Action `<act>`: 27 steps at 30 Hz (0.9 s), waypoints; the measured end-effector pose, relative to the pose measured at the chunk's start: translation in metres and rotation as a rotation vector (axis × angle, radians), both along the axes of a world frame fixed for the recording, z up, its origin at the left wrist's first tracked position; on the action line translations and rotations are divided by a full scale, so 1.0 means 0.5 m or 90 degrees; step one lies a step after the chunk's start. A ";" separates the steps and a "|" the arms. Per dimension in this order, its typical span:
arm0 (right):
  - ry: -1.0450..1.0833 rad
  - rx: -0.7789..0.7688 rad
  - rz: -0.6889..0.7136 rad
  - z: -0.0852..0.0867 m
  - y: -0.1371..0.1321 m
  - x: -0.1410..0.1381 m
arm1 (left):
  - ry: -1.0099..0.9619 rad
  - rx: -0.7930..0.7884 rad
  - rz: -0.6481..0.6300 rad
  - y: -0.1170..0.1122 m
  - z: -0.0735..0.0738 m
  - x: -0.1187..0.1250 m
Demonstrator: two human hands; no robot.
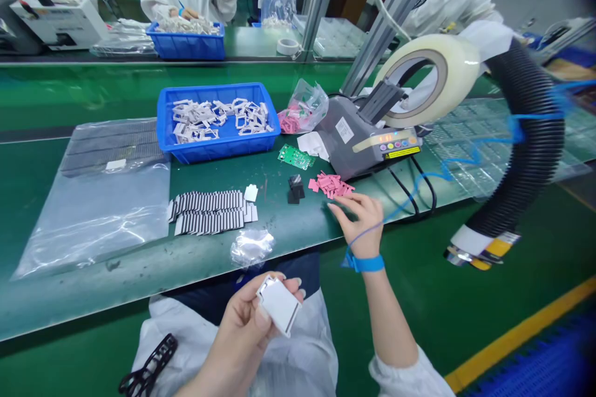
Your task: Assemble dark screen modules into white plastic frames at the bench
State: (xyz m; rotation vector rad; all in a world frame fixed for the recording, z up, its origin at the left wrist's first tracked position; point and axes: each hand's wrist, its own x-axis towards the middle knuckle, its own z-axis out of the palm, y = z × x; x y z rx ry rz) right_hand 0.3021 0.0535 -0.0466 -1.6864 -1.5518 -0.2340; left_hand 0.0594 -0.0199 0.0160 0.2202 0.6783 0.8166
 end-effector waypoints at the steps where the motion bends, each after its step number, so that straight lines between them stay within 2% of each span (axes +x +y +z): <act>1: -0.018 -0.005 0.003 -0.012 0.020 0.016 | 0.003 -0.009 0.000 -0.002 0.001 -0.002; 3: -0.058 -0.017 0.016 -0.024 0.045 0.037 | 0.007 -0.032 0.000 -0.005 0.003 -0.005; 6: -0.120 -0.035 0.050 -0.020 0.056 0.052 | 0.010 -0.068 0.002 -0.009 0.004 -0.004; 11: -0.199 -0.051 0.093 0.000 0.052 0.047 | -0.029 -0.073 -0.003 -0.011 -0.004 0.002; 14: -0.212 -0.028 0.098 0.007 0.046 0.035 | -0.043 -0.058 -0.006 -0.012 -0.004 0.002; 21: -0.136 0.047 0.106 0.023 0.029 0.005 | -0.050 -0.035 0.002 -0.004 0.002 0.003; 24: -0.068 0.055 0.137 0.052 0.007 -0.020 | -0.064 -0.040 0.004 0.003 0.004 0.005; 27: 0.044 0.015 0.231 0.098 -0.041 -0.063 | -0.067 -0.045 0.005 0.007 0.007 0.007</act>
